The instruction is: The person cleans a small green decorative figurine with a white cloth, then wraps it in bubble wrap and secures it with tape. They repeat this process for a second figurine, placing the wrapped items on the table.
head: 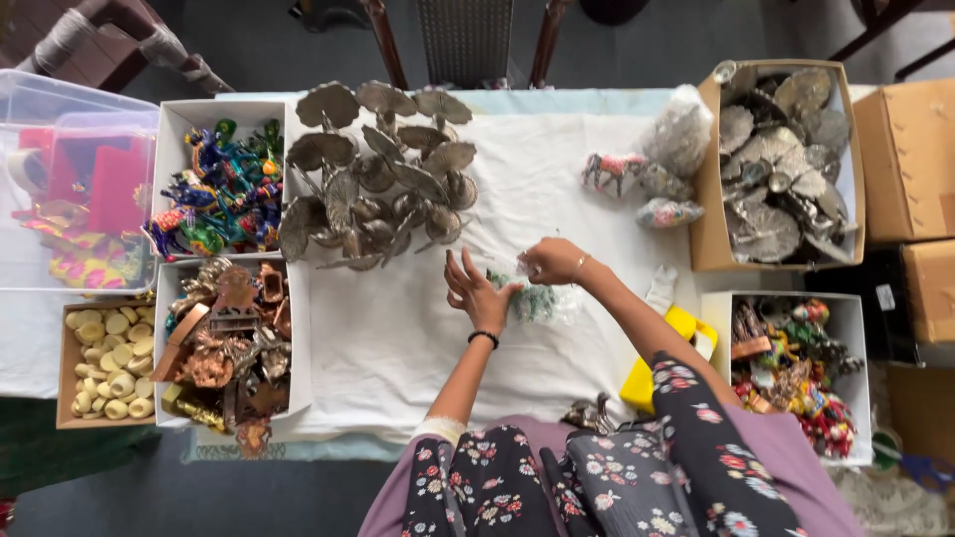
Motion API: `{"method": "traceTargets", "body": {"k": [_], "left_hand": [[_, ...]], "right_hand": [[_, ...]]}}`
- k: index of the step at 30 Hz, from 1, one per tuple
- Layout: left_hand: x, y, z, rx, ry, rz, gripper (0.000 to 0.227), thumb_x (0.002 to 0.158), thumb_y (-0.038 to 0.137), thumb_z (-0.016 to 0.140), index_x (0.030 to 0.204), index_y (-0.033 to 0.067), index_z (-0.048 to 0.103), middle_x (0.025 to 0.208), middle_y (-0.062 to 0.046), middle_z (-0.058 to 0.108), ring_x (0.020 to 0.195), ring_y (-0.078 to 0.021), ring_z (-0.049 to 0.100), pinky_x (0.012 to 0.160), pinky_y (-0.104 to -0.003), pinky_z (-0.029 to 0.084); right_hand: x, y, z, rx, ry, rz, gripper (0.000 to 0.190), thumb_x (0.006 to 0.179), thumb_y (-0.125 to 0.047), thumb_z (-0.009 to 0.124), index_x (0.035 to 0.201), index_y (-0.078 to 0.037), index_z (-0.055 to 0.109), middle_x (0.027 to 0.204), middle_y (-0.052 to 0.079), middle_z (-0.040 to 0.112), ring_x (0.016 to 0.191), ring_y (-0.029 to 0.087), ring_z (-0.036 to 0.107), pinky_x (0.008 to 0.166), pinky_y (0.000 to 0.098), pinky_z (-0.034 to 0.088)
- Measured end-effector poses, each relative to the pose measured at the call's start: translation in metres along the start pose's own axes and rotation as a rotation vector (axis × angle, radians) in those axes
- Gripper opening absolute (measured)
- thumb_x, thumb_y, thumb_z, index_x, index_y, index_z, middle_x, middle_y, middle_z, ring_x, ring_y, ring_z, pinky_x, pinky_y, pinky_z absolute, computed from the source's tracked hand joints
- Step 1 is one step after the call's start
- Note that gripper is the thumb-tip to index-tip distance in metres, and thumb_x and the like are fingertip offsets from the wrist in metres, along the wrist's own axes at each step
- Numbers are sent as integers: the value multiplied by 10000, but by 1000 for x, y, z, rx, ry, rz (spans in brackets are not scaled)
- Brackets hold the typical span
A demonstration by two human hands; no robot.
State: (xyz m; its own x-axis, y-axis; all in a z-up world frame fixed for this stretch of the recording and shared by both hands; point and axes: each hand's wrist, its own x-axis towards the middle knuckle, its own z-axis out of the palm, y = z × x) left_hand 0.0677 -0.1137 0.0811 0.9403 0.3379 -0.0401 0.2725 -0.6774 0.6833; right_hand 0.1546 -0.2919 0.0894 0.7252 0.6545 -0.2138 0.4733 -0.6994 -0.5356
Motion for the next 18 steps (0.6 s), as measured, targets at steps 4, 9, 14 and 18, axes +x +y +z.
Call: {"method": "traceTargets", "body": {"k": [4, 9, 14, 18], "left_hand": [[-5, -31, 25, 0, 32, -23, 1182, 638, 311, 920, 1549, 240, 172, 1644, -110, 137, 1487, -362, 164, 1051, -681, 232], [18, -80, 51, 410, 236, 686, 826, 895, 29, 669, 1572, 361, 332, 1638, 14, 331, 1498, -269, 296, 1117, -535, 298], [48, -83, -7, 321, -273, 1144, 295, 864, 43, 633, 1096, 217, 581, 1115, -11, 588, 1105, -244, 567, 908, -451, 440], [32, -109, -57, 187, -374, 1093, 66, 867, 72, 643, 896, 119, 606, 858, -64, 601, 786, -285, 637, 685, -406, 512]], "right_hand": [[-50, -40, 67, 7, 28, 86, 203, 810, -208, 696, 1008, -208, 744, 870, 137, 735, 784, 353, 688, 723, 477, 554], [-79, -63, 130, -116, 284, 30, 58, 824, -79, 606, 859, -101, 648, 1435, 84, 602, 1231, 317, 632, 731, 442, 579], [-81, -65, 145, -181, 244, 75, 65, 902, -100, 601, 929, -88, 659, 1484, 15, 563, 1277, 279, 601, 845, 428, 573], [-84, -57, 145, -154, 117, 142, 97, 951, -90, 585, 909, -94, 672, 1572, -42, 523, 1212, 205, 650, 869, 404, 573]]}}
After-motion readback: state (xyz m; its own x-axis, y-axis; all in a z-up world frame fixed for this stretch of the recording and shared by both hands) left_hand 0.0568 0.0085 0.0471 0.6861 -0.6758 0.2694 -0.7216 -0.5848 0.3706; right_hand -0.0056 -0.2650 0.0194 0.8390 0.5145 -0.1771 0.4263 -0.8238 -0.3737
